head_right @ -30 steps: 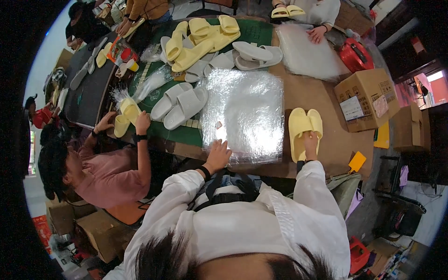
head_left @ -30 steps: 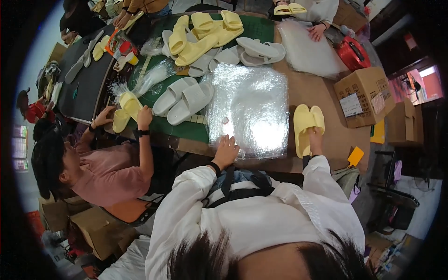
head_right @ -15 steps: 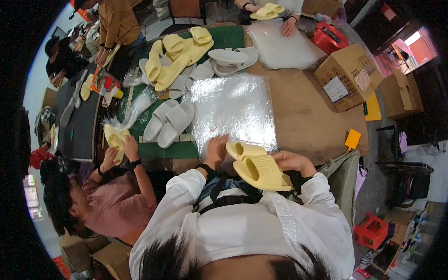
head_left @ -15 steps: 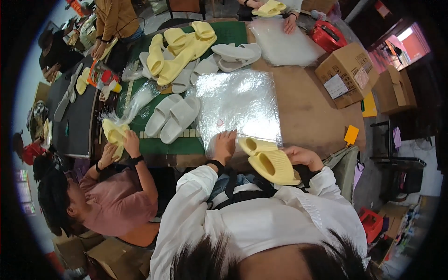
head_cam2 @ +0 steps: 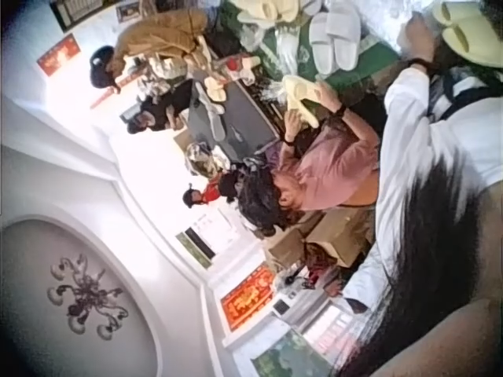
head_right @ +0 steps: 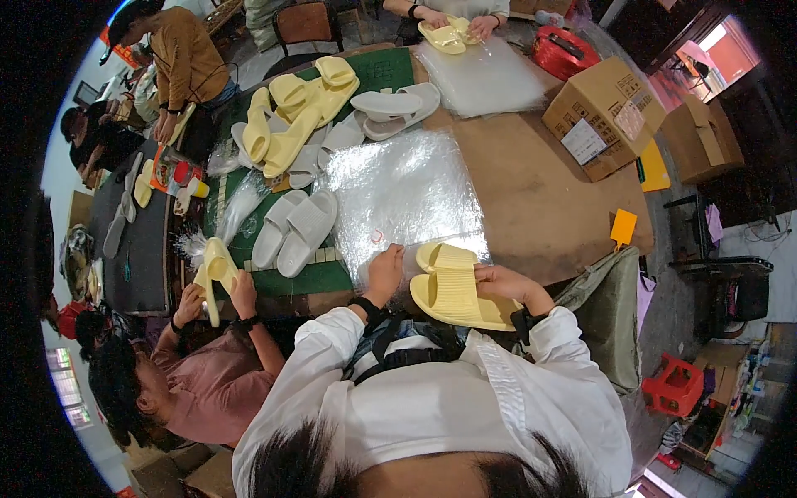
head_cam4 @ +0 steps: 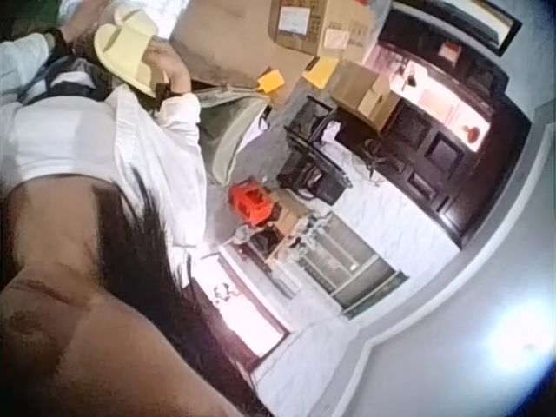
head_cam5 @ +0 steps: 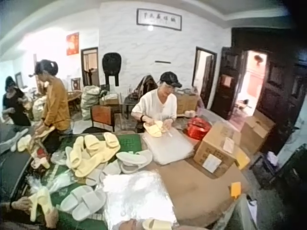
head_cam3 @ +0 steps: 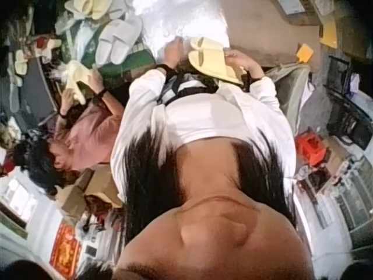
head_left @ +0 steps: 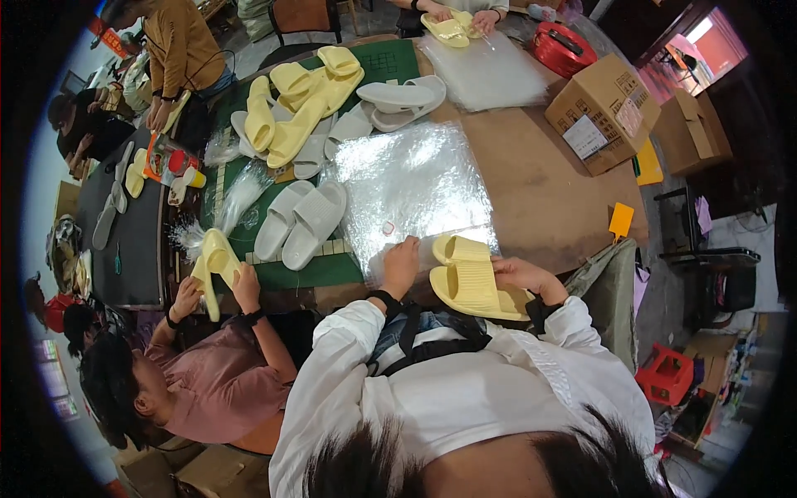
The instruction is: The person is packing slippers into plastic bags and organizing them into large sacks.
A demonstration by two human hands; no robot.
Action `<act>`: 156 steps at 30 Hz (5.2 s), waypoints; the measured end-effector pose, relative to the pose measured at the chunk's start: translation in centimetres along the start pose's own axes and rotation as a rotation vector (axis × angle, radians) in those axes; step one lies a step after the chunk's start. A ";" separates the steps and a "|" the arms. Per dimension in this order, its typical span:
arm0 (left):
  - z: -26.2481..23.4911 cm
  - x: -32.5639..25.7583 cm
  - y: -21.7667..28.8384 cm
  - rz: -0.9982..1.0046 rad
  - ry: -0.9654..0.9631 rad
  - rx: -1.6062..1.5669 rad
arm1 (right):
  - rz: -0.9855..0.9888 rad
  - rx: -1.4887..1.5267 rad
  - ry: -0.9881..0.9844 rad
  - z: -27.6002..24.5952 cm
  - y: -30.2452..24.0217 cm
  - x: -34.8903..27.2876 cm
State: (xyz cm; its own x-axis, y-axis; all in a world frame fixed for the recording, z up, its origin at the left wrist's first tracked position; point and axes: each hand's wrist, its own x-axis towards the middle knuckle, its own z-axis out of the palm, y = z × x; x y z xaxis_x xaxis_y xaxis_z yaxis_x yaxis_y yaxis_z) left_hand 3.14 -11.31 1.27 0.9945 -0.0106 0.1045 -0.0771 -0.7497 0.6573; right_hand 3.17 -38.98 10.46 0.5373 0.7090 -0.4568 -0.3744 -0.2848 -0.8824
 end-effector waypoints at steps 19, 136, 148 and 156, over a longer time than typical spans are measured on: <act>-2.4 -0.3 2.6 -0.015 -0.319 -0.004 | -0.098 -0.366 0.406 0.6 1.6 3.5; 1.7 -5.7 -6.5 0.240 -0.552 0.260 | -0.396 -1.088 0.404 3.4 9.0 13.2; 1.4 -5.4 -5.6 0.229 -0.652 0.256 | -0.486 -1.126 0.201 4.8 8.6 14.9; -1.6 -4.2 -2.4 0.127 -0.744 0.006 | -0.475 -1.154 0.238 5.7 8.5 14.9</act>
State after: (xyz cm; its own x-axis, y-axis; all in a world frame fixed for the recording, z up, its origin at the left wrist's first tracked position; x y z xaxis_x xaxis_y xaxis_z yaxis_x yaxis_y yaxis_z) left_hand -0.92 -8.39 0.40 0.7638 -0.5398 -0.3539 -0.1961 -0.7164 0.6695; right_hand 3.70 -27.19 -3.19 0.6044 0.7962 0.0276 0.7005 -0.5145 -0.4946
